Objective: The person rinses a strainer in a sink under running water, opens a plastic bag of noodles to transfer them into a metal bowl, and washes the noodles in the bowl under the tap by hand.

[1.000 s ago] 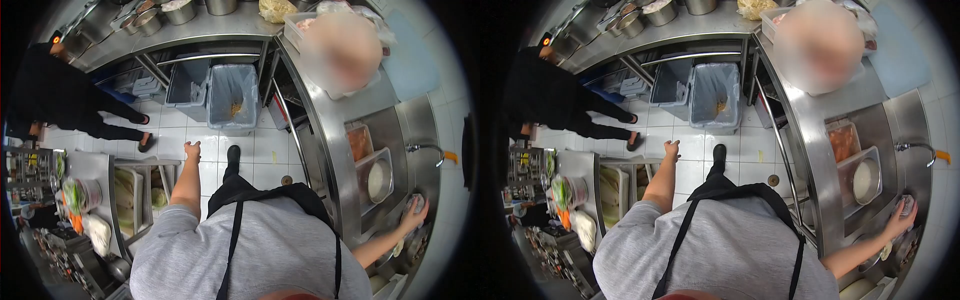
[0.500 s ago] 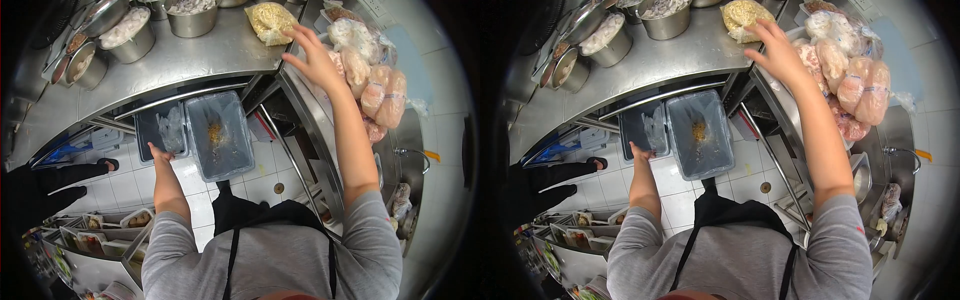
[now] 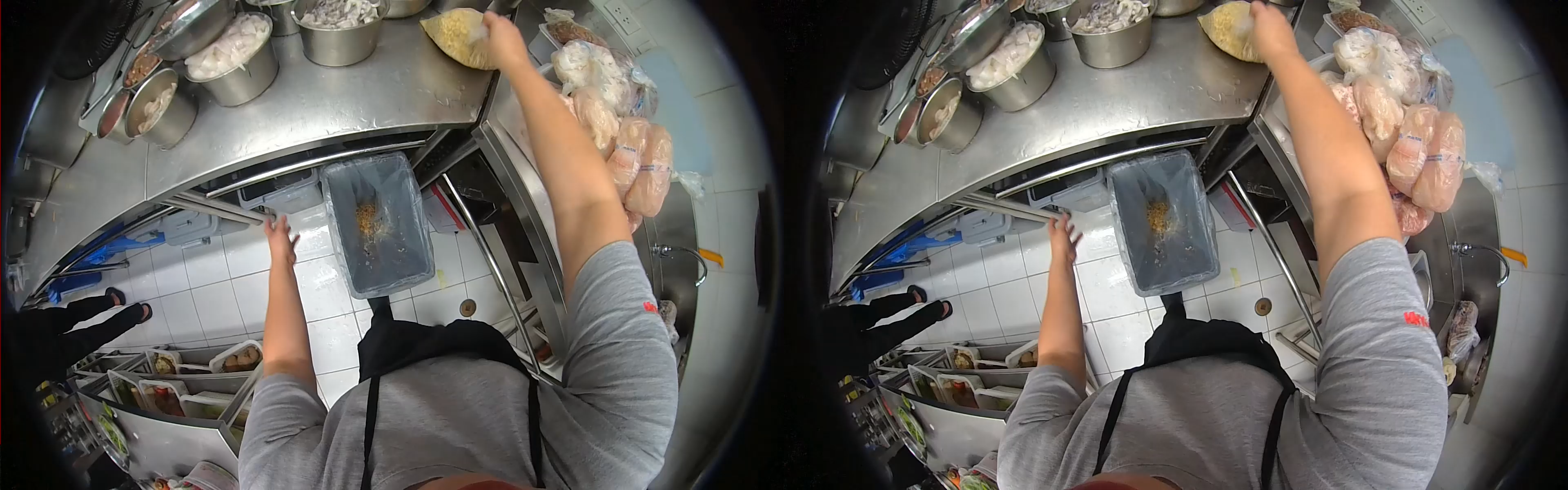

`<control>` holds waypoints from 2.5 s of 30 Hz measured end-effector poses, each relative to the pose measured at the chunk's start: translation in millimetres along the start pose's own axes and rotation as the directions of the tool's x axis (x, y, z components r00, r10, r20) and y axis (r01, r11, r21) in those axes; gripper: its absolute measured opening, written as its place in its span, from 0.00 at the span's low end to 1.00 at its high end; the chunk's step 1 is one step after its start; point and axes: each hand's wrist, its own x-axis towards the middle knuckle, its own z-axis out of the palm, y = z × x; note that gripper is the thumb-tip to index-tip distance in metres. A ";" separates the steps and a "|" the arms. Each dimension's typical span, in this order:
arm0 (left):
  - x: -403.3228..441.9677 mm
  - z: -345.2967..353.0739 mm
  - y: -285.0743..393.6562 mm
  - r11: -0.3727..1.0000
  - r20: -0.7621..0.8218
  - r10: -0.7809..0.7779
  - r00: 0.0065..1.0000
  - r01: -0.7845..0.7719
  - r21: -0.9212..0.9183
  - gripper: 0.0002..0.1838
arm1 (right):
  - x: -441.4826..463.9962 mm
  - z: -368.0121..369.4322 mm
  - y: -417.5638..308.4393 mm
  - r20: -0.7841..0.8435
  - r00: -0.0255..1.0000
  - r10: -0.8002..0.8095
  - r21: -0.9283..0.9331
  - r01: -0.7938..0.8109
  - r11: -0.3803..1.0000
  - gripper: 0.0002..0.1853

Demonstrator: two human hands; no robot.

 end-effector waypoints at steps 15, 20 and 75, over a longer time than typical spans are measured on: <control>-177.3 13.8 -7.1 0.920 0.306 -0.108 0.946 -0.021 0.391 0.25 | -31.6 -223.0 3.0 -0.164 0.985 0.047 0.785 0.102 0.611 0.07; -223.5 105.6 43.8 0.914 0.547 0.110 0.830 -0.300 0.272 0.24 | -100.9 -297.3 5.7 -0.208 0.971 0.116 0.775 0.091 0.626 0.09; -690.5 565.8 -282.4 0.494 0.882 0.079 -0.465 -0.750 -0.440 0.16 | -632.0 -327.3 403.8 -0.085 0.609 0.789 0.301 -0.739 0.603 0.09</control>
